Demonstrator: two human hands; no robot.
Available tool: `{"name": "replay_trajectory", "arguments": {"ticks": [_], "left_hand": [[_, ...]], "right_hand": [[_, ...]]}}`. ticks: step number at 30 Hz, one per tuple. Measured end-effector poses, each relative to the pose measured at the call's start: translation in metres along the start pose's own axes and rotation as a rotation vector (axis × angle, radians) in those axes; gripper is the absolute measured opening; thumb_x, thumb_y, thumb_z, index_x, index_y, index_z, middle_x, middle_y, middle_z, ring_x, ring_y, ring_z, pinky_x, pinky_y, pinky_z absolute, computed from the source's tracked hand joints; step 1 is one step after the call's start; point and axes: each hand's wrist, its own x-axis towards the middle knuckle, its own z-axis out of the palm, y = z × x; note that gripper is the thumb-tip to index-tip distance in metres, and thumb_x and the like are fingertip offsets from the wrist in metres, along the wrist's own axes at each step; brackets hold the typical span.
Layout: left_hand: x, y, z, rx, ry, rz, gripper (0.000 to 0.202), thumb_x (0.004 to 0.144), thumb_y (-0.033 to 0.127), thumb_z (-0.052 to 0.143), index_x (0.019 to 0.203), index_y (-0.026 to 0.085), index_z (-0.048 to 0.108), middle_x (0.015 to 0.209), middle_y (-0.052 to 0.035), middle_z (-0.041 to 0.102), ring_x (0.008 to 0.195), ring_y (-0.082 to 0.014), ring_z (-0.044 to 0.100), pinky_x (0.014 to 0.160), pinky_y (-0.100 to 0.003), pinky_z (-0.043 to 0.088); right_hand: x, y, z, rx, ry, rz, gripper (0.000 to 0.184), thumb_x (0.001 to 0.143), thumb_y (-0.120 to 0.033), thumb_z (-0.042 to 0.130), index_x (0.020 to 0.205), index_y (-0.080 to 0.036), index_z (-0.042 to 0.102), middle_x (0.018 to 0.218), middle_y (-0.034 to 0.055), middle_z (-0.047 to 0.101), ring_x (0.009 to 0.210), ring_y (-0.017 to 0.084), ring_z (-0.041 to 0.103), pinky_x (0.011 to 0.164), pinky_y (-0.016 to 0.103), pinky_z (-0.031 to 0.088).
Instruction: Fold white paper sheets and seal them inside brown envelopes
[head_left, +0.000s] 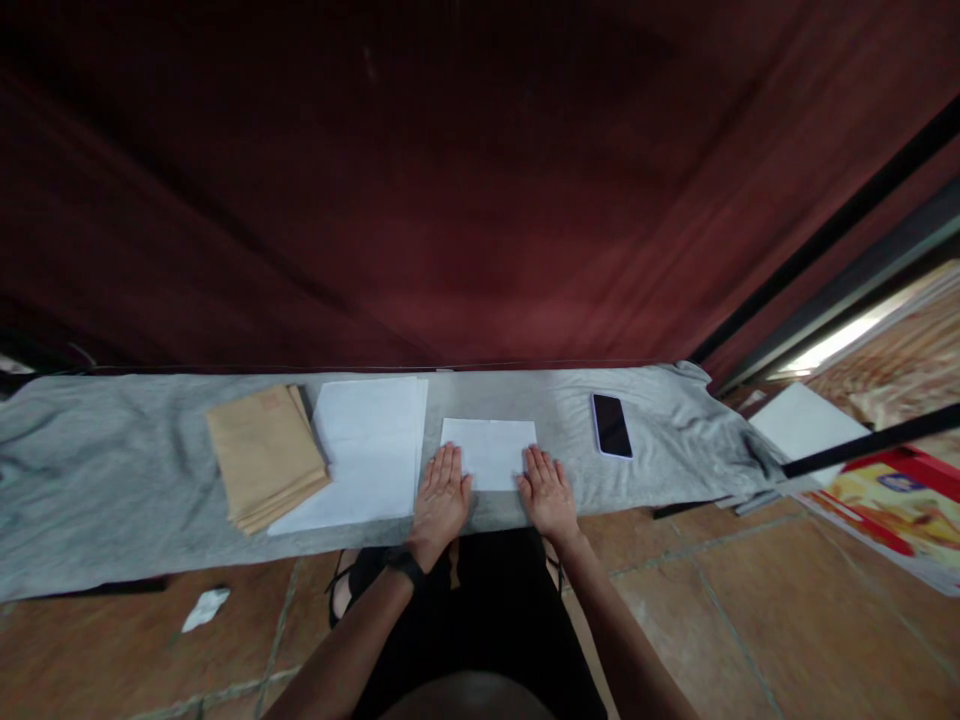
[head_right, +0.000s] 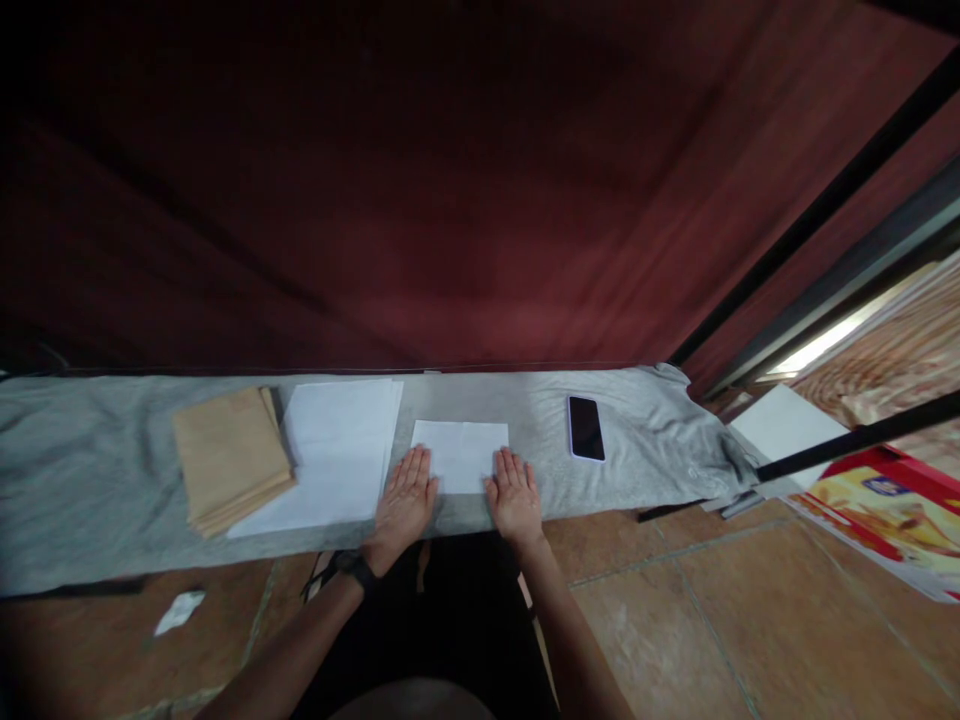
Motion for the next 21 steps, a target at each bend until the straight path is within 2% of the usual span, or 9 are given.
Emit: {"name": "replay_trajectory", "arguments": {"ticks": [4,9,12,16,21], "left_hand": [[0.004,0.007,-0.003,0.007,0.006,-0.047,0.059,0.099,0.031,0.033,0.151,0.002,0.034,0.158,-0.0194,0.033,0.15,-0.0288,0.023,0.123,-0.049,0.021],[0.032,0.039,0.007,-0.041,-0.028,0.123,0.059,0.101,0.032,0.031,0.154,0.009,0.029,0.159,-0.0141,0.034,0.15,-0.0238,0.025,0.124,-0.046,0.022],[0.05,0.048,0.019,-0.032,-0.071,0.14,0.058,0.102,0.035,0.029,0.153,0.007,0.032,0.158,-0.0157,0.036,0.15,-0.0242,0.027,0.124,-0.045,0.021],[0.063,0.037,0.025,0.012,-0.095,0.127,0.063,0.102,0.042,0.03,0.152,0.004,0.033,0.16,-0.0167,0.032,0.151,-0.025,0.023,0.124,-0.043,0.019],[0.069,0.014,0.019,0.067,-0.109,0.073,0.063,0.103,0.043,0.025,0.152,0.004,0.033,0.16,-0.0162,0.032,0.151,-0.0246,0.023,0.124,-0.042,0.019]], "right_hand": [[-0.002,0.004,0.001,-0.026,0.001,0.01,0.054,0.104,-0.038,0.035,0.152,-0.013,0.039,0.155,0.0119,0.041,0.143,0.03,0.04,0.118,0.049,0.025],[-0.003,0.004,0.003,-0.028,0.028,0.007,0.054,0.104,-0.039,0.035,0.152,-0.014,0.038,0.154,0.0118,0.043,0.143,0.029,0.04,0.118,0.048,0.024],[-0.003,0.004,0.004,-0.032,0.039,-0.004,0.054,0.104,-0.038,0.035,0.152,-0.014,0.038,0.153,0.0123,0.045,0.143,0.029,0.04,0.119,0.048,0.023],[-0.003,0.006,0.006,-0.041,0.037,-0.017,0.054,0.104,-0.038,0.034,0.152,-0.012,0.038,0.153,0.0127,0.045,0.142,0.029,0.041,0.119,0.048,0.022],[-0.003,0.006,0.005,-0.052,0.026,-0.015,0.055,0.104,-0.038,0.036,0.153,-0.012,0.037,0.154,0.0128,0.044,0.142,0.029,0.04,0.119,0.047,0.022]]}}
